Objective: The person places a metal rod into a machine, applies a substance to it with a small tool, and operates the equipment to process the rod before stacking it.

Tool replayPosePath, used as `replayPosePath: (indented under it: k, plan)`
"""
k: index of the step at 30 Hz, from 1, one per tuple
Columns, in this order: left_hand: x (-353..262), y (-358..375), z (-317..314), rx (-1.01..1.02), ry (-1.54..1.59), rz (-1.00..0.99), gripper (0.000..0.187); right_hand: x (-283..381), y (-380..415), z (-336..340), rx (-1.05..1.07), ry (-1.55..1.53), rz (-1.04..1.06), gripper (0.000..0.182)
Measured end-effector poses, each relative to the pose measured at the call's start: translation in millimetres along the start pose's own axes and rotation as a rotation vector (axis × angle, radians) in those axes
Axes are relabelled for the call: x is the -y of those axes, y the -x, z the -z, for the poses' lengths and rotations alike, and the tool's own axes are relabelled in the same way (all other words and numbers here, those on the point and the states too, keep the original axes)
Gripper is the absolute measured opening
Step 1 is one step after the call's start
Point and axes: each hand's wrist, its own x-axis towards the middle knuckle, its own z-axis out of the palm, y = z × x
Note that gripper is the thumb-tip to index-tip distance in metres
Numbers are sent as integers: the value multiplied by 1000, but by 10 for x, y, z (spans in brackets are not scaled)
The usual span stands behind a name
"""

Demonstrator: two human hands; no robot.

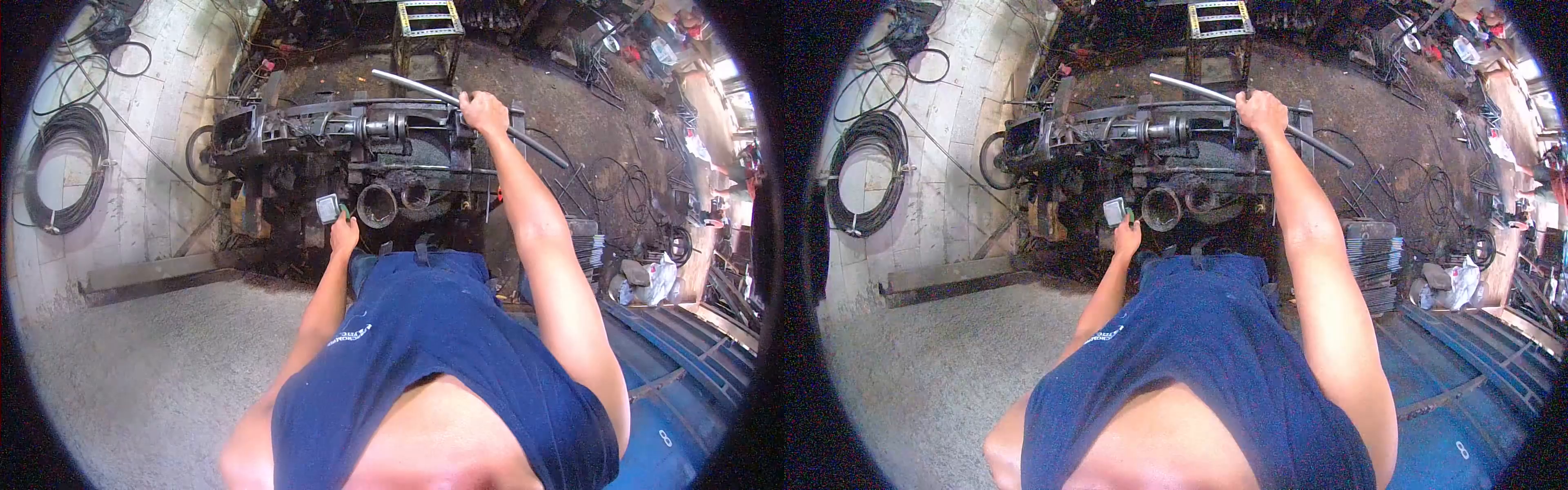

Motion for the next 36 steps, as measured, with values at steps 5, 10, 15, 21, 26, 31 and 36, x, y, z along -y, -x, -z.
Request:
replayPosePath:
  k: [5,10,15,21,26,31,36]
  plan:
    - [-41,14,-8,-30,-15,-7,49,17,4,-19,-36,3,21,56]
    - [-61,21,26,-9,-7,32,49,25,18,6,-25,-21,-2,56]
    - [-29,21,18,-21,13,18,50,-2,8,16,-5,-23,-27,56]
    - [-79,51,51,-4,29,28,52,16,4,0,3,-6,-26,55]
    - [-91,41,22,-46,-1,-10,48,49,71,23,-83,-33,19,55]
    - [-45,19,28,-41,1,-44,48,83,61,77,32,-22,-30,55]
    - [-8,20,-5,-48,-5,-21,48,40,33,49,26,-29,-47,56]
